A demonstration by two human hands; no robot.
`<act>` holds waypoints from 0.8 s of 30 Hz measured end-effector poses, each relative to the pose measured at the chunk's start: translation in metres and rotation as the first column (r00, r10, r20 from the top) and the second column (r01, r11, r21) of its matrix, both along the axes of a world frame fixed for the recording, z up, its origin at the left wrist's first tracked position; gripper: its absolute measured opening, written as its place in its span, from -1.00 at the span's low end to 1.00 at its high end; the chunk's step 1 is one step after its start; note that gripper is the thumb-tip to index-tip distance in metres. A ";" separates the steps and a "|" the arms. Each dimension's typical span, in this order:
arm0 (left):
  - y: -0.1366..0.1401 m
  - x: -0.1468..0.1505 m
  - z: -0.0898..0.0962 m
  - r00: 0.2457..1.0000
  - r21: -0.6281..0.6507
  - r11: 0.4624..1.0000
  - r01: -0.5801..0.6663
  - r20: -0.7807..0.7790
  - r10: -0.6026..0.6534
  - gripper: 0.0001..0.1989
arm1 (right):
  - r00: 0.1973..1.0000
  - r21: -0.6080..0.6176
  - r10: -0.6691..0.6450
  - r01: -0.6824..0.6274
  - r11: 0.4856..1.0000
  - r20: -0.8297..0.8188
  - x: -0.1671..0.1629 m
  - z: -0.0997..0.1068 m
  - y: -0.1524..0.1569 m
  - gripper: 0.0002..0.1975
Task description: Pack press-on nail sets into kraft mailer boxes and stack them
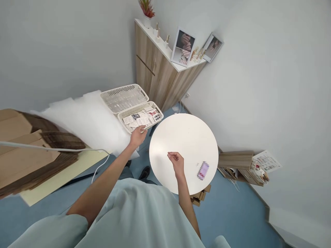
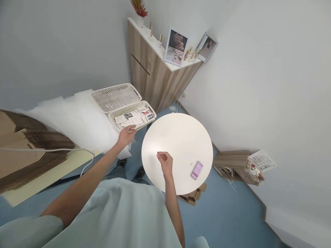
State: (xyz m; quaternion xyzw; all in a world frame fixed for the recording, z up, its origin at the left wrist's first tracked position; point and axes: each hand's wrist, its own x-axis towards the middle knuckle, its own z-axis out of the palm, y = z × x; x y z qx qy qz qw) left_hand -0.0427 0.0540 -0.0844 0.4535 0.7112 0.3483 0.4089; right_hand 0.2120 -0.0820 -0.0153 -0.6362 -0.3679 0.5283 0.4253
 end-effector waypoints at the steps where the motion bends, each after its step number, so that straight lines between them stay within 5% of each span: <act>1: 0.018 -0.003 -0.005 0.999 -0.004 1.000 0.020 -0.031 -0.020 -0.54 | 1.000 -0.007 -0.024 0.024 1.000 0.011 -0.004 0.001 0.000 -0.73; 8: 0.121 -0.022 -0.034 0.963 0.012 0.981 0.194 -0.195 -0.188 -0.47 | 0.978 -0.050 -0.185 0.190 0.980 0.092 -0.044 0.010 0.002 -0.74; 14: 0.186 -0.030 -0.054 0.872 -0.050 0.914 0.404 -0.282 -0.400 -0.44 | 0.933 -0.070 -0.320 0.335 0.940 0.162 -0.076 0.019 0.002 -0.68; 24: 0.210 -0.038 -0.077 0.681 -0.183 0.782 0.596 -0.402 -0.612 -0.53 | 0.831 -0.065 -0.509 0.534 0.843 0.227 -0.118 0.018 -0.015 -0.61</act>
